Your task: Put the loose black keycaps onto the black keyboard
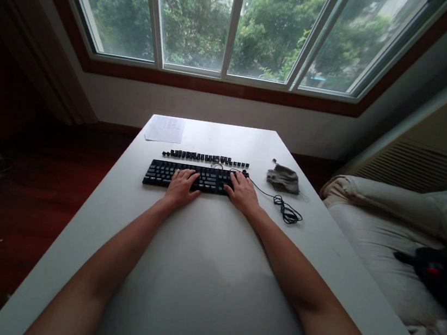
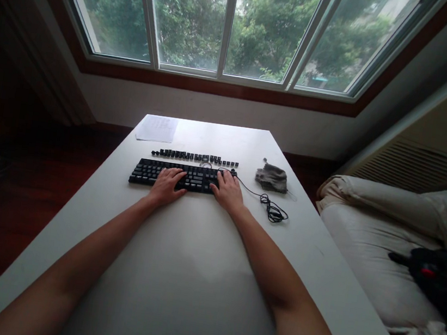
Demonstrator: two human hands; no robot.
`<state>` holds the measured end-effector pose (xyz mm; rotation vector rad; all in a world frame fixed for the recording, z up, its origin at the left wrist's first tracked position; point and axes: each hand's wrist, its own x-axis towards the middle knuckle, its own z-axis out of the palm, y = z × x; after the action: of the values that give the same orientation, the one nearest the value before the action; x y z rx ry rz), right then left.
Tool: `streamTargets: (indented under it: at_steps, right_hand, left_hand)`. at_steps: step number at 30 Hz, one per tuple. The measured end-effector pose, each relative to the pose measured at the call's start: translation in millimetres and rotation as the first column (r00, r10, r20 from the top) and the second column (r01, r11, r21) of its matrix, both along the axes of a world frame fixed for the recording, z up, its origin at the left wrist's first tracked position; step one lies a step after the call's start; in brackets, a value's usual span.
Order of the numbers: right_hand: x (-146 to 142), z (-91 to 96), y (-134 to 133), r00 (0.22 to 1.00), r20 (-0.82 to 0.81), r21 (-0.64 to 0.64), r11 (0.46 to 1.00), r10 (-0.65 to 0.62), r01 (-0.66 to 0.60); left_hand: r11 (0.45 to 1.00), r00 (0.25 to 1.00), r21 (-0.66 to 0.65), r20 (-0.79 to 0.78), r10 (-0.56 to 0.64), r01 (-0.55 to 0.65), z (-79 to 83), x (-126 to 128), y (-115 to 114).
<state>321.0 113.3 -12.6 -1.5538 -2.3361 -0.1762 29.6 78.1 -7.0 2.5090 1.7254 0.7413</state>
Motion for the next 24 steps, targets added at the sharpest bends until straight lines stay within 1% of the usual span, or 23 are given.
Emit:
streamTargets:
  at_steps: [2, 5, 11, 19, 21, 24]
  right_hand:
    - [-7, -3.7, -2, 0.999, 0.03, -0.016, 0.999, -0.034, 0.034]
    - [-9, -4.6, -2, 0.997, 0.047, -0.05, 0.997, -0.058, 0.06]
    - [-7, -0.4, -2, 0.998, 0.047, -0.098, 0.994, -0.053, 0.057]
    - [-12, 0.8, -1, 0.995, 0.034, -0.146, 0.985, -0.09, 0.094]
    - [-12, 2.4, 0, 0.995, 0.017, -0.148, 0.984, -0.094, 0.096]
    - [-9, 9.5, 4, 0.993, -0.056, -0.105, 0.99, -0.102, 0.095]
  left_hand:
    - [1.0, 1.0, -0.003, -0.001, -0.001, 0.001, 0.6, 0, -1]
    - [1.0, 1.0, -0.006, 0.0, -0.001, 0.001, 0.8, 0, -2]
    - [1.0, 1.0, 0.001, 0.0, 0.008, -0.008, 0.7, 1, -3]
    - [1.0, 1.0, -0.014, 0.008, 0.01, -0.01, 1.8, 0, -3]
    - [1.0, 1.0, -0.014, 0.009, 0.011, -0.01, 2.0, -1, -3]
    - [1.0, 1.0, -0.016, 0.005, 0.014, -0.014, 2.6, -2, -3]
